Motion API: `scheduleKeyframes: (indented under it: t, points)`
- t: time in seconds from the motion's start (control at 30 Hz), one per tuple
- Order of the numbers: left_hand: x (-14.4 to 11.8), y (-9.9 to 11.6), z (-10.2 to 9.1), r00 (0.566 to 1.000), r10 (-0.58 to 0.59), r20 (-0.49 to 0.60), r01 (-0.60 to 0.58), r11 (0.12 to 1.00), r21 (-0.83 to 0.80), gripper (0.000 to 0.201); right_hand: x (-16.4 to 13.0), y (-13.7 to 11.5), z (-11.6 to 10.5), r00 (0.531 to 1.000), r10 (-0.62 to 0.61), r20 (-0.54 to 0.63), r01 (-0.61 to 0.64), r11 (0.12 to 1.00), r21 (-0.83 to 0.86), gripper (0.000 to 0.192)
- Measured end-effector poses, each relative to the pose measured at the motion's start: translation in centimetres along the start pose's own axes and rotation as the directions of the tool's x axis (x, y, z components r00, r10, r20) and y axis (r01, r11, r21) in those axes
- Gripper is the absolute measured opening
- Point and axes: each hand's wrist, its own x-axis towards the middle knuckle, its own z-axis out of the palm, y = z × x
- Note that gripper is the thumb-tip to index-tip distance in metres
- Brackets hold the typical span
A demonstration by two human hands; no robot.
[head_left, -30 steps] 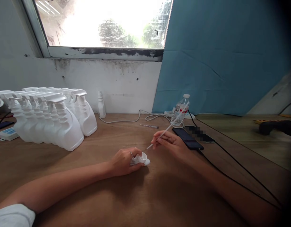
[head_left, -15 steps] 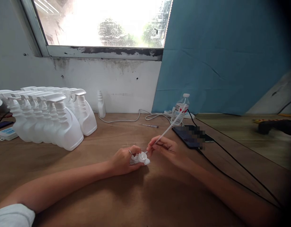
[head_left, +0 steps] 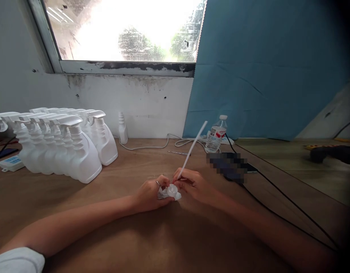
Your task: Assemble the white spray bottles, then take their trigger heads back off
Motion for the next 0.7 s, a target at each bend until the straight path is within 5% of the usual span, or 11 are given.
scheduleKeyframes:
  t: [0.33, 0.7]
  points:
    - [0.1, 0.8, -0.4, 0.996, -0.058, 0.073, 0.063, 0.996, -0.069, 0.034, -0.1, -0.5, 0.7, 0.998, -0.058, 0.004, 0.058, 0.979, -0.198, 0.018]
    - [0.0, 0.4, -0.2, 0.997, -0.029, 0.071, 0.037, 0.993, -0.113, 0.034, -0.2, -0.2, 1.1, 1.000, -0.024, 0.011, 0.026, 0.972, -0.232, 0.021]
